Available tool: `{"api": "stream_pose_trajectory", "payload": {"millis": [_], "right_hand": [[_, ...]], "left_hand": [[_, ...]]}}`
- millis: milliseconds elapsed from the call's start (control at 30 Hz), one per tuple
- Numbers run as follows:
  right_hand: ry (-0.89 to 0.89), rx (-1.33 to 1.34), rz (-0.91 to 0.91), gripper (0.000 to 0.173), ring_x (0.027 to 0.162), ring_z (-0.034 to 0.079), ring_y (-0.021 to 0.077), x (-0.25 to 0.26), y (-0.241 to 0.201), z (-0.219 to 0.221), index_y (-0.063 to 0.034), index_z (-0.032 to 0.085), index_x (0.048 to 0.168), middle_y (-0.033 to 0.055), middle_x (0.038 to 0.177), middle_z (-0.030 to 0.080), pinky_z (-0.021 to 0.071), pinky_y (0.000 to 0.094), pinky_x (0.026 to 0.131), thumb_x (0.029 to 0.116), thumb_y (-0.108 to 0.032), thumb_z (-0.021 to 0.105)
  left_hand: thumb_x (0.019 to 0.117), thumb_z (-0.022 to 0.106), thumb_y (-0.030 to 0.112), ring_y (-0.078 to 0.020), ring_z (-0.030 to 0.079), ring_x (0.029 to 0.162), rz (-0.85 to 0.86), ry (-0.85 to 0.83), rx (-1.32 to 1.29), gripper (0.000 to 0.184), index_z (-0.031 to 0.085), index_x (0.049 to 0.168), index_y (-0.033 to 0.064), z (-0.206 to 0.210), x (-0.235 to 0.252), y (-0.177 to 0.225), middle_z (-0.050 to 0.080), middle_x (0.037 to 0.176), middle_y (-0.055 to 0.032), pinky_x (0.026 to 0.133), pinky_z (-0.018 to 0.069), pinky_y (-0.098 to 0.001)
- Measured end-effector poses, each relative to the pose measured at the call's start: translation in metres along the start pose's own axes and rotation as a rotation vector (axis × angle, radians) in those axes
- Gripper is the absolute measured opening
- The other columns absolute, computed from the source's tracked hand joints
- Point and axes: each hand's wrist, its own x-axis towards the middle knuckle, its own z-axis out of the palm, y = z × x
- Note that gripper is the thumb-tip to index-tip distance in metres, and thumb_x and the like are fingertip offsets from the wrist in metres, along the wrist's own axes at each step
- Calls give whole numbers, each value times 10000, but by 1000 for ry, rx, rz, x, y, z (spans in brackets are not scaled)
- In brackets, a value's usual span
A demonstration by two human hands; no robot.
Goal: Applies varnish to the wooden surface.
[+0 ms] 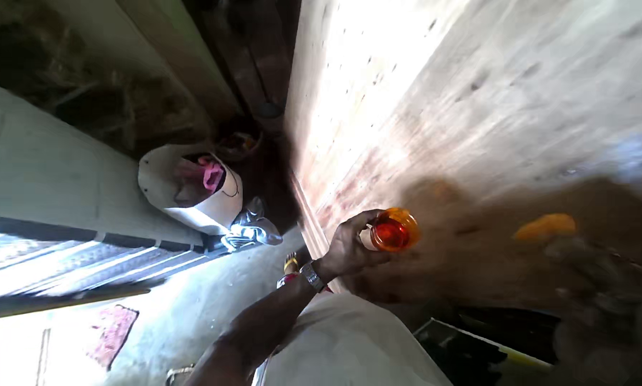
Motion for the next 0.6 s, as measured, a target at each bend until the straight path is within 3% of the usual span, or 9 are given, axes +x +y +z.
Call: {"api": "stream_pose_trajectory", "payload": {"millis": [200,333,400,500,600], "right_hand": [[-64,-26,-5,282,700,706,115,7,45,111,-159,644,1171,-48,915,728,631,284,596,1021,-397,625],[-57,-204,-37,350,809,691,122,19,76,191,-121,601,1205,-30,966,706,618,335,716,1050,-431,554],[-85,-297,-44,317,861,690,84,23,75,232,-178,593,1216,-74,1006,696,618,320,748,1061,-446,523],[-155,-260,-43,246,893,688,35,25,68,295,-287,598,1223,-148,1048,691,617,272,763,1057,-453,527],[-278,-394,-65,182,836,655,-34,25,60,339,-243,634,1167,-168,965,676,592,199,729,1067,-363,541]], "left_hand": [[648,956,178,-173,677,1109,-40,9,22,745,641,1307,28,-85,20,-40,712,1204,-82,1000,557,-406],[653,962,203,-173,625,1238,-46,-130,99,784,634,1351,60,-167,54,-64,671,1329,-62,1085,518,-410],[651,952,183,-198,627,1235,9,-158,122,783,627,1348,35,-203,65,-71,664,1333,-92,1079,521,-415],[638,973,195,-175,630,1213,26,-168,140,831,604,1369,55,-252,85,-72,657,1325,-71,1048,543,-381],[618,985,196,-147,624,1217,-21,-153,186,861,600,1382,97,-284,97,-68,652,1326,-39,1043,545,-366]]}}
